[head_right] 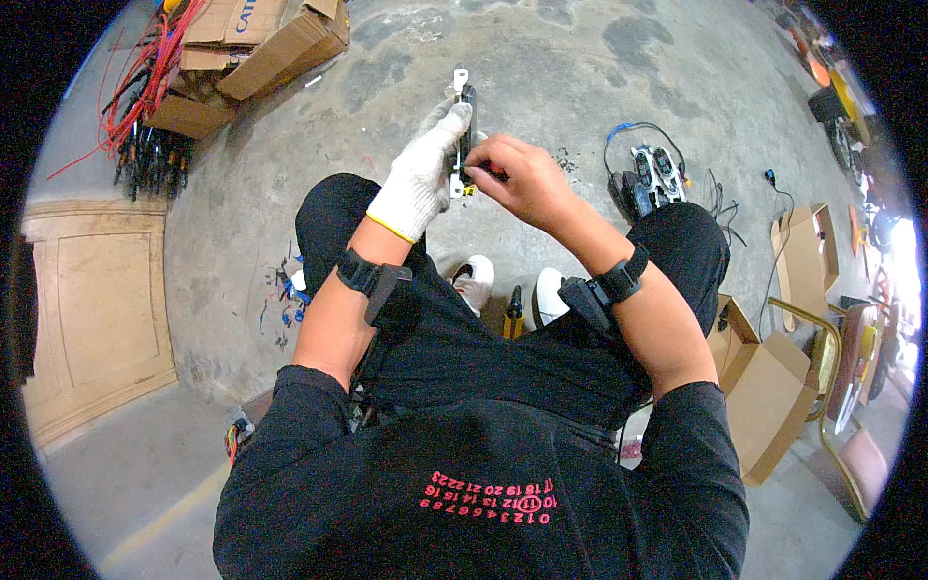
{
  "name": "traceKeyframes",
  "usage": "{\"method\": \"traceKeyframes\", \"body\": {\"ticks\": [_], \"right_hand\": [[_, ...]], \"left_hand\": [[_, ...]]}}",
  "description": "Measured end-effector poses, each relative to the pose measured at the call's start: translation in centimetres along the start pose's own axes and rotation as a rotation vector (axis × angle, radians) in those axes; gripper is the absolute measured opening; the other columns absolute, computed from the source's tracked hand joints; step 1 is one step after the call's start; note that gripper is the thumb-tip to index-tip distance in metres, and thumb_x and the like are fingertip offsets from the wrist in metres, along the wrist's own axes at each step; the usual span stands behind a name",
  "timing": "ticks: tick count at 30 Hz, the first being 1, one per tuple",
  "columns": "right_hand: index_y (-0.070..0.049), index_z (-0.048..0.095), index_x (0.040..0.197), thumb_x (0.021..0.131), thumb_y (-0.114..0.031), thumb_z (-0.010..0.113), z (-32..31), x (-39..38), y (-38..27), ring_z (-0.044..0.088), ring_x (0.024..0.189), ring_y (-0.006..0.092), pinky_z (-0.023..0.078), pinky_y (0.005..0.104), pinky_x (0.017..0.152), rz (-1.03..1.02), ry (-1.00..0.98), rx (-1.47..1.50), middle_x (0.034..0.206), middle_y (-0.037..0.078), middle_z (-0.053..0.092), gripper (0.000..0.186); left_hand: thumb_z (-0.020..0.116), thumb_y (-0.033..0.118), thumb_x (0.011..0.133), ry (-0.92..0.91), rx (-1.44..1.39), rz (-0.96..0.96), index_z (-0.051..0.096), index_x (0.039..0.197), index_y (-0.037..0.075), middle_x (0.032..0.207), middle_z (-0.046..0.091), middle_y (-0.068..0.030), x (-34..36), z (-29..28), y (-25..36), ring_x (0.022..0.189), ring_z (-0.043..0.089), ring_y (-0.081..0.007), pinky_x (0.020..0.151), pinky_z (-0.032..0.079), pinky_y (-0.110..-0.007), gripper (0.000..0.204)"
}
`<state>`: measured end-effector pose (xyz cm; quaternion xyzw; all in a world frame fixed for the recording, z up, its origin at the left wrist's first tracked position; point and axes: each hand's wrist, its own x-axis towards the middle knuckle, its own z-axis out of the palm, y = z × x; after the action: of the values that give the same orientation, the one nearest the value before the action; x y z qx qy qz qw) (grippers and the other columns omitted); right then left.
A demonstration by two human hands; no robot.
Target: Repair and reassemble a small electronic motor or actuator component using a screwdriver.
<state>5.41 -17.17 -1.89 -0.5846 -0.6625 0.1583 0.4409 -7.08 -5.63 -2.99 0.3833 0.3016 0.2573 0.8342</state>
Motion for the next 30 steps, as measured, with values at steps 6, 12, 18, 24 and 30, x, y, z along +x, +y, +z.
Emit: {"method": "traceKeyframes", "body": {"ticks": [6, 12, 18, 24, 30], "right_hand": [[-0.005, 0.065, 0.094, 0.087, -0.012, 0.071, 0.4, -0.2, -0.3, 0.065, 0.073, 0.0239, 0.053, 0.0333, 0.065, -0.016, 0.054, -0.007, 0.088, 0.011, 0.064, 0.012], [-0.004, 0.066, 0.092, 0.086, -0.011, 0.072, 0.8, -0.3, -0.4, 0.066, 0.073, 0.0237, 0.053, 0.0326, 0.063, -0.027, 0.085, -0.038, 0.087, 0.01, 0.064, 0.011], [-0.002, 0.066, 0.095, 0.085, -0.006, 0.072, 1.0, -0.5, -0.3, 0.064, 0.073, 0.0189, 0.052, 0.0284, 0.063, -0.03, 0.08, -0.032, 0.092, 0.009, 0.066, 0.011], [-0.003, 0.067, 0.096, 0.085, -0.006, 0.073, 1.1, -0.6, -0.3, 0.064, 0.073, 0.0194, 0.051, 0.0292, 0.063, -0.044, 0.089, -0.026, 0.092, 0.009, 0.066, 0.013], [-0.005, 0.067, 0.1, 0.085, -0.009, 0.074, 1.1, -0.7, -1.0, 0.061, 0.07, 0.0196, 0.051, 0.0307, 0.063, -0.003, 0.07, -0.056, 0.089, 0.009, 0.064, 0.017]], "left_hand": [[0.063, 0.029, 0.097, -0.007, -0.027, 0.009, 0.063, 0.111, 0.016, 0.086, 0.062, 0.0008, -0.2, 0.4, 0.2, 0.071, 0.061, -0.0131, 0.059, 0.053, -0.029, 0.02], [0.065, 0.024, 0.097, -0.016, -0.115, -0.003, 0.06, 0.116, 0.013, 0.084, 0.058, 0.0035, -0.3, 0.4, 0.3, 0.069, 0.056, -0.0068, 0.057, 0.048, -0.024, 0.023], [0.063, 0.024, 0.098, -0.024, -0.105, -0.029, 0.06, 0.112, 0.014, 0.079, 0.057, 0.0036, -0.6, 0.5, 0.4, 0.067, 0.056, -0.0068, 0.056, 0.049, -0.023, 0.017], [0.062, 0.027, 0.098, -0.012, -0.05, 0.018, 0.06, 0.112, 0.013, 0.08, 0.056, 0.0032, -0.4, 0.3, 0.1, 0.068, 0.055, -0.0063, 0.056, 0.046, -0.023, 0.02], [0.062, 0.03, 0.098, 0.007, -0.046, -0.005, 0.062, 0.11, 0.016, 0.084, 0.062, -0.0015, 0.0, -0.2, -0.3, 0.071, 0.062, -0.016, 0.058, 0.054, -0.032, 0.018]]}}
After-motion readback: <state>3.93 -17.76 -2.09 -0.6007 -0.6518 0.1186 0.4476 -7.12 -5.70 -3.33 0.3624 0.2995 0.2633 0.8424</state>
